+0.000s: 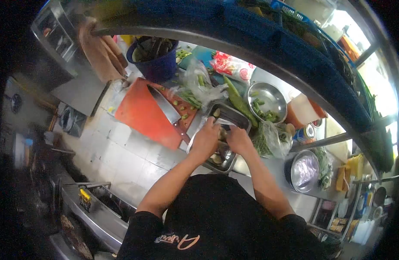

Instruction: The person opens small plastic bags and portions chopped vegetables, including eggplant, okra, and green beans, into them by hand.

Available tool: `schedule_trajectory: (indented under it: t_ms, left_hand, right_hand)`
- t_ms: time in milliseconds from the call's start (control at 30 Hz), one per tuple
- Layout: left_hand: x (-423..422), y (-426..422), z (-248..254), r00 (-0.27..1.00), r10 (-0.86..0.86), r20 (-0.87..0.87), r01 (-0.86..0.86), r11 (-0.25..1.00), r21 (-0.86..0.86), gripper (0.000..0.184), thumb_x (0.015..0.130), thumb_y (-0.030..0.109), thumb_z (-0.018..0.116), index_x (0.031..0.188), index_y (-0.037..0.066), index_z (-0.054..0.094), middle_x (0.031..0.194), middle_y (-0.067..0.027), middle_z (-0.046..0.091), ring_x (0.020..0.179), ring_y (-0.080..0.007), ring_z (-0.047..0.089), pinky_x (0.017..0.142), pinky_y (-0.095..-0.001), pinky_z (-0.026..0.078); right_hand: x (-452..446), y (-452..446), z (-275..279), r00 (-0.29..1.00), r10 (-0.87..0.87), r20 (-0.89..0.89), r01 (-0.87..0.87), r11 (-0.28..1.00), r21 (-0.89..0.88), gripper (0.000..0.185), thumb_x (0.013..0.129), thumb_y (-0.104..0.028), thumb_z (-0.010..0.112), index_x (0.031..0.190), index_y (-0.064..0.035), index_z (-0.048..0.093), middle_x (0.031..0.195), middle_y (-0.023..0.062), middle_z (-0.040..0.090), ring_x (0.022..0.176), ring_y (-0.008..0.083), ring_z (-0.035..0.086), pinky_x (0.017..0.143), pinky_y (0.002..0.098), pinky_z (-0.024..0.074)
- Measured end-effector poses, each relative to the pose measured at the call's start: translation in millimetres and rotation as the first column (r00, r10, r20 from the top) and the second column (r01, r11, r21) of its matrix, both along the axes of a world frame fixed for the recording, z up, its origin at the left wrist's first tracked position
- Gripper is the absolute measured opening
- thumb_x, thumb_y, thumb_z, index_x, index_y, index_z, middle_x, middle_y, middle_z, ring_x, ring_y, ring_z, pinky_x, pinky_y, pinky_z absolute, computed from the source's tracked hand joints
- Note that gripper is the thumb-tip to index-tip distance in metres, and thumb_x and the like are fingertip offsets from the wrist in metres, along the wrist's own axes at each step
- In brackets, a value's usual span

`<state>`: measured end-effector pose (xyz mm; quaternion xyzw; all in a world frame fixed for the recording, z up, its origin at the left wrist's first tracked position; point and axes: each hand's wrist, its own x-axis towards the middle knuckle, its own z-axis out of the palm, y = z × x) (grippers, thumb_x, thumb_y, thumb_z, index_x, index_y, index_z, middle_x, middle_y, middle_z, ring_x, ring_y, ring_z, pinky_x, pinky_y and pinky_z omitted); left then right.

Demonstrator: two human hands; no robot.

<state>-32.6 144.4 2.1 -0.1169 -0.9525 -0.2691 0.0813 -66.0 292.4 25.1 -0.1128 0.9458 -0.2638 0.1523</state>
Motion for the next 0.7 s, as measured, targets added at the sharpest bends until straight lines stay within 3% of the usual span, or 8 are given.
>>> schedule_trajectory:
  t_ms: [133,167,300,400,433,533,633,700]
  left_hand:
    - [-4.7,-2.4,25.1,0.985,0.004,0.17,-0.012,0.999,0.044,0.037,0.072,0.004,0.054,0.108,-0.002,0.051,0.128,-0.0174,0.043,0.101,-0.0364,0.054,0.079,-0.0433,0.048]
    - [-6.4,-5.8,33.5,0.994,0.042,0.098,-0.049,0.996,0.07,0.038,0.072,0.004,0.054,0.109,-0.001,0.051,0.126,-0.018,0.044,0.101,-0.0362,0.054,0.081,-0.0437,0.047]
    - [-12.8,-29.2,81.3,0.98,0.154,-0.122,-0.123,0.966,0.229,0.042,0.072,0.003,0.051,0.114,-0.001,0.051,0.118,-0.0208,0.05,0.101,-0.0372,0.054,0.087,-0.0437,0.044]
    - [-23.2,-55.4,90.0,0.954,0.251,-0.165,-0.143,0.862,0.487,0.042,0.071,0.001,0.049,0.113,-0.002,0.052,0.112,-0.0234,0.053,0.099,-0.0381,0.055,0.087,-0.0424,0.043]
    - [-23.3,-60.2,90.1,0.944,0.29,-0.158,-0.149,0.8,0.581,0.042,0.07,0.0,0.048,0.112,-0.002,0.053,0.111,-0.0243,0.054,0.098,-0.0383,0.055,0.087,-0.0419,0.043]
    - [-5.1,-57.9,133.8,0.935,0.346,0.079,-0.279,0.578,0.767,0.043,0.069,-0.001,0.046,0.111,-0.004,0.053,0.108,-0.0252,0.055,0.098,-0.0379,0.056,0.087,-0.0392,0.043]
    - [-12.4,-84.5,100.2,0.927,0.333,-0.174,-0.202,0.831,0.518,0.045,0.07,-0.004,0.044,0.114,-0.002,0.053,0.104,-0.0143,0.06,0.091,-0.022,0.058,0.078,-0.0305,0.046]
    - [-8.9,-93.8,85.4,0.925,0.356,-0.137,-0.252,0.84,0.481,0.046,0.07,-0.004,0.044,0.115,-0.002,0.054,0.102,-0.0133,0.06,0.086,-0.0207,0.059,0.072,-0.0292,0.047]
  right_hand:
    - [-15.7,3.7,39.9,0.934,0.345,-0.092,-0.334,0.935,0.12,0.027,0.082,-0.021,0.052,0.097,0.0015,0.057,0.09,0.0274,0.06,0.088,0.0426,0.058,0.076,0.0478,0.0474]
    - [-11.9,1.6,48.7,0.98,0.097,-0.171,-0.113,0.99,-0.083,0.028,0.084,-0.021,0.051,0.098,0.0016,0.059,0.091,0.0261,0.06,0.085,0.039,0.06,0.074,0.0449,0.0483]
    - [-10.8,-0.9,86.1,0.984,0.01,-0.181,-0.086,0.905,-0.416,0.028,0.083,-0.014,0.052,0.107,-0.0021,0.059,0.092,0.0207,0.063,0.082,0.0334,0.063,0.074,0.0366,0.0489]
    - [-29.3,4.0,66.7,0.98,-0.197,-0.037,0.113,0.696,-0.709,0.026,0.084,-0.017,0.056,0.103,-0.0001,0.059,0.089,0.0115,0.066,0.08,0.0161,0.061,0.071,0.0317,0.0482]
    - [-40.7,5.2,49.9,0.981,-0.112,-0.156,0.011,0.845,-0.534,0.023,0.085,-0.016,0.054,0.101,-0.0019,0.06,0.092,0.0124,0.064,0.079,0.0205,0.061,0.071,0.0326,0.0486]
    - [-67.1,-5.1,-56.1,0.898,0.097,-0.43,-0.248,0.918,-0.31,0.019,0.086,-0.017,0.054,0.097,-0.004,0.061,0.096,0.0125,0.062,0.085,0.0279,0.059,0.074,0.0376,0.047]
    - [-65.0,-26.5,-94.2,0.733,0.137,-0.667,-0.296,0.946,-0.13,0.022,0.085,-0.023,0.056,0.097,-0.0062,0.062,0.1,0.0115,0.061,0.093,0.0351,0.054,0.083,0.0416,0.0431]
    - [-54.1,-29.2,-103.6,0.798,0.317,-0.512,-0.43,0.895,-0.116,0.026,0.082,-0.028,0.059,0.099,-0.009,0.062,0.101,0.0115,0.06,0.101,0.0341,0.051,0.087,0.0415,0.0399]
